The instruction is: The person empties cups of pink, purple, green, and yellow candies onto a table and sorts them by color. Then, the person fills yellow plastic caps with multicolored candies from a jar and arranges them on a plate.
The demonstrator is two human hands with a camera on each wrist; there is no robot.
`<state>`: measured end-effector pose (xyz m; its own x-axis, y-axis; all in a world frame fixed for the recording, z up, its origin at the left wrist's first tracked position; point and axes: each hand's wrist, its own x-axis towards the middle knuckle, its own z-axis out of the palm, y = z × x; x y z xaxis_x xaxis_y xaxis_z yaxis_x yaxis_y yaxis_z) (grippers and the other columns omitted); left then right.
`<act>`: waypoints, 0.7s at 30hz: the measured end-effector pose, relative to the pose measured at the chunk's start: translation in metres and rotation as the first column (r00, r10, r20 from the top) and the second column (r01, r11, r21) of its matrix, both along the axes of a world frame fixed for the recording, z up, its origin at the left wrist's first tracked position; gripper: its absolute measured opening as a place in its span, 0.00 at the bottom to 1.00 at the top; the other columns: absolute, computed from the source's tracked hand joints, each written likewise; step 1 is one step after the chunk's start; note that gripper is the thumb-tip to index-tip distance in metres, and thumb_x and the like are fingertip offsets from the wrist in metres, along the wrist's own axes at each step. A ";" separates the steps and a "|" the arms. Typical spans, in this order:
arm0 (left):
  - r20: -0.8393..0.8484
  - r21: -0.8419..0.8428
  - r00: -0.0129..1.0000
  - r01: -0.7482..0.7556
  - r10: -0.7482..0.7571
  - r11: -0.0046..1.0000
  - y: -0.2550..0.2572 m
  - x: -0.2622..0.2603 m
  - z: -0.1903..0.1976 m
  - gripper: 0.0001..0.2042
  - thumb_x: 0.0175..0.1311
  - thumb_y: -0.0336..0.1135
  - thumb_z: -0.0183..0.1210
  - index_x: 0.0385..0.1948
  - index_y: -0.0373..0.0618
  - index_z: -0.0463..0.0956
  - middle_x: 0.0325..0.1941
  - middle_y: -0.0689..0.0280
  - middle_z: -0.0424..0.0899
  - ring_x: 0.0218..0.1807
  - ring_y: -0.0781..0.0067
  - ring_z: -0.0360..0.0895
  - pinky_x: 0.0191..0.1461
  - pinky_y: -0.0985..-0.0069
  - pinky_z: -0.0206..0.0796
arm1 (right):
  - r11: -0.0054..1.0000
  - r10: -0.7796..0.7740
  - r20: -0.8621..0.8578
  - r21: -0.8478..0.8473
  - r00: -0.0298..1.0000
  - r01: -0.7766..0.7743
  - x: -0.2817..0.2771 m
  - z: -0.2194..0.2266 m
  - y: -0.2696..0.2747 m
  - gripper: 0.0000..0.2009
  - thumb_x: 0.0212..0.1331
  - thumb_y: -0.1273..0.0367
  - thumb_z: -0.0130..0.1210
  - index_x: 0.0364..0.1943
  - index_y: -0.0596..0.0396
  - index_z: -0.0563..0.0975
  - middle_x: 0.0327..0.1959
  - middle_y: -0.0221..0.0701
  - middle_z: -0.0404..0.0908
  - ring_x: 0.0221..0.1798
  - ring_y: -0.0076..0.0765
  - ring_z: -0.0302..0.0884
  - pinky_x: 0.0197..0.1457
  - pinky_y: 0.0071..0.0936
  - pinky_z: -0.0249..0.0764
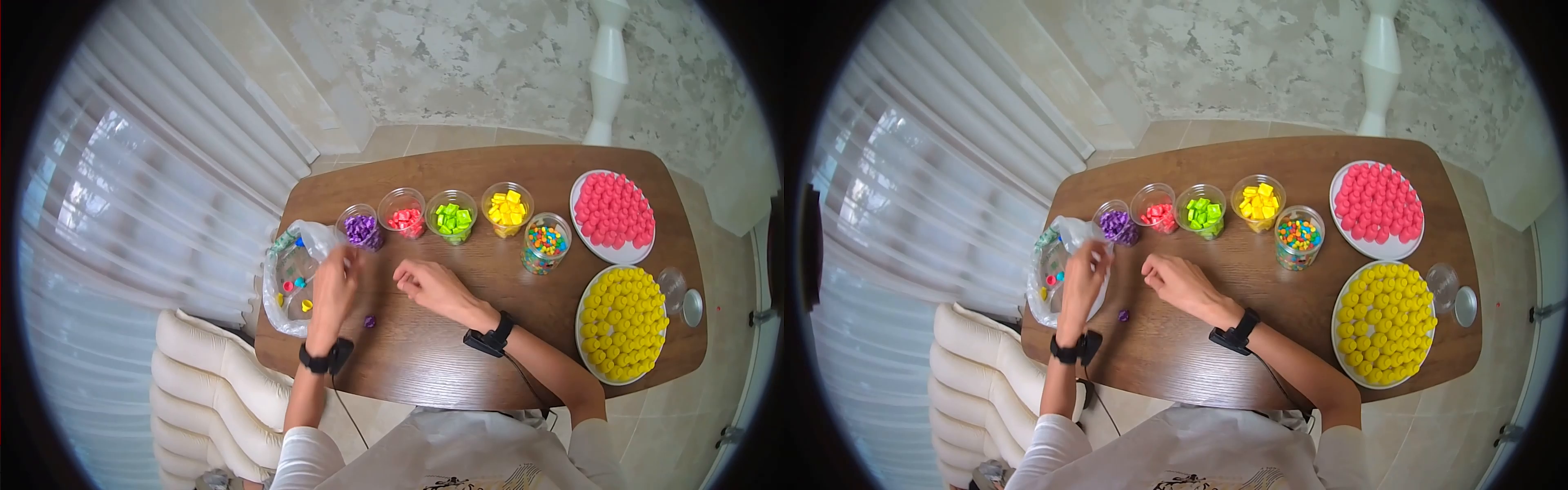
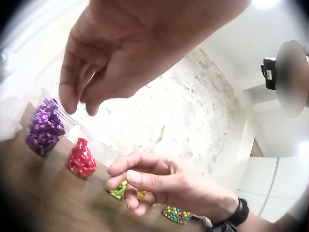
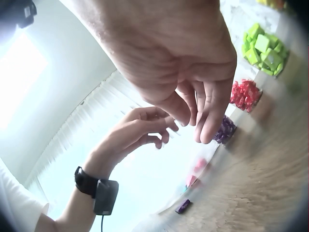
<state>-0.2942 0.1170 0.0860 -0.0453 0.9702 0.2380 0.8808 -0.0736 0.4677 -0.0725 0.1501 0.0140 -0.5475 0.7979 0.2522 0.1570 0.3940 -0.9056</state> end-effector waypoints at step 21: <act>0.090 -0.211 0.978 0.205 -0.189 0.956 -0.029 -0.007 -0.052 0.07 0.56 0.22 0.66 0.35 0.35 0.80 0.41 0.50 0.82 0.44 0.44 0.80 0.47 0.55 0.71 | 0.989 0.133 0.293 0.021 0.947 -0.146 0.000 -0.014 -0.012 0.08 0.67 0.66 0.60 0.41 0.57 0.80 0.41 0.44 0.87 0.47 0.57 0.85 0.49 0.51 0.78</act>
<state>-0.3011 0.0879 0.0338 0.1433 0.9894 0.0233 0.8248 -0.1324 0.5497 -0.0726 0.1385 0.0002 -0.7073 0.7001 0.0974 0.3514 0.4678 -0.8110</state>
